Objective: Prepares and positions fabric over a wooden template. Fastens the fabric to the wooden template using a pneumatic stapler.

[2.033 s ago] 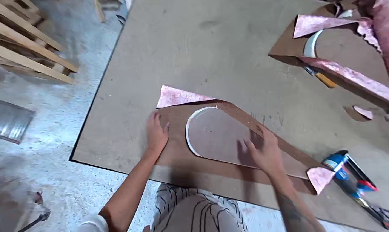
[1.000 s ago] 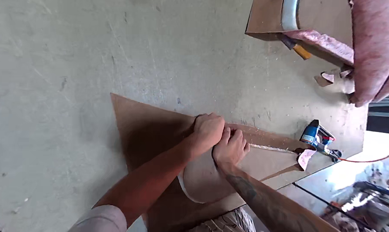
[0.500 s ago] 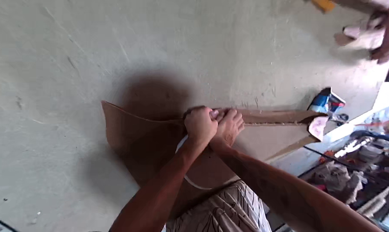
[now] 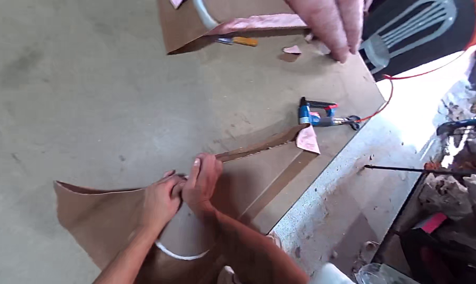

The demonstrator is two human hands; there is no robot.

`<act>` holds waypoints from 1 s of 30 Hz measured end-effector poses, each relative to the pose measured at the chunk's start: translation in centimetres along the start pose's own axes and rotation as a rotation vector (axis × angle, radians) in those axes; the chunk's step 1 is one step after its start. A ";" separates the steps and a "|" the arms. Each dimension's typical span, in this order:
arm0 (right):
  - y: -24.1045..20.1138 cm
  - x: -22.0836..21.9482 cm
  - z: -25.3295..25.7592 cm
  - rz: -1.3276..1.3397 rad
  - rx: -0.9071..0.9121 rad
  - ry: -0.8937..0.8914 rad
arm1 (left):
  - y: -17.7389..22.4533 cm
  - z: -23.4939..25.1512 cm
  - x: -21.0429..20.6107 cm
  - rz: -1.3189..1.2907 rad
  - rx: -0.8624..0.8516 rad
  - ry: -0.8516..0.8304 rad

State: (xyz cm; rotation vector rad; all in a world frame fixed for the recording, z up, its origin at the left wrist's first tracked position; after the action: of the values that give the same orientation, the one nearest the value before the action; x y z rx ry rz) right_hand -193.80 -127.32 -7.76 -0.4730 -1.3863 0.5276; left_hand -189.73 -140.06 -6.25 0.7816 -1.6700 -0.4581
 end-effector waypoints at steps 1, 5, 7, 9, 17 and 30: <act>0.1 0.4 -0.3 0.097 -0.007 0.013 | 0.5 -1.2 -0.8 0.081 -0.064 0.057; 2.2 5.2 0.8 0.464 -0.086 -0.184 | 3.4 -5.4 -5.6 0.353 -0.092 0.205; 6.9 12.8 4.4 0.490 0.011 -0.394 | 4.3 -7.1 -8.1 0.382 0.047 0.263; 14.6 19.4 11.6 0.228 0.169 -0.297 | 4.8 -9.2 -9.2 0.417 0.156 0.312; 40.4 25.9 28.6 -0.580 0.365 -0.605 | 4.5 -9.6 -9.8 0.382 0.114 0.351; 1.3 16.1 11.1 -0.287 0.939 -0.943 | 5.0 -10.4 -10.0 0.421 0.060 0.530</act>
State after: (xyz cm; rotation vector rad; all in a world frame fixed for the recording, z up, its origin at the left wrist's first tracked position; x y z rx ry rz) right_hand -203.23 -116.49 5.58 0.8323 -1.8210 1.1481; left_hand -180.02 -128.33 -7.37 0.5123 -1.2992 0.0938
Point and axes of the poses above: each hand's wrist, its own z-axis towards the middle knuckle, its own x-axis out of the back of the hand, y = z × x, the point moved 4 cm from there along z, towards the middle knuckle, and after that the axes turned 4 degrees about x, right-handed, at the moved point
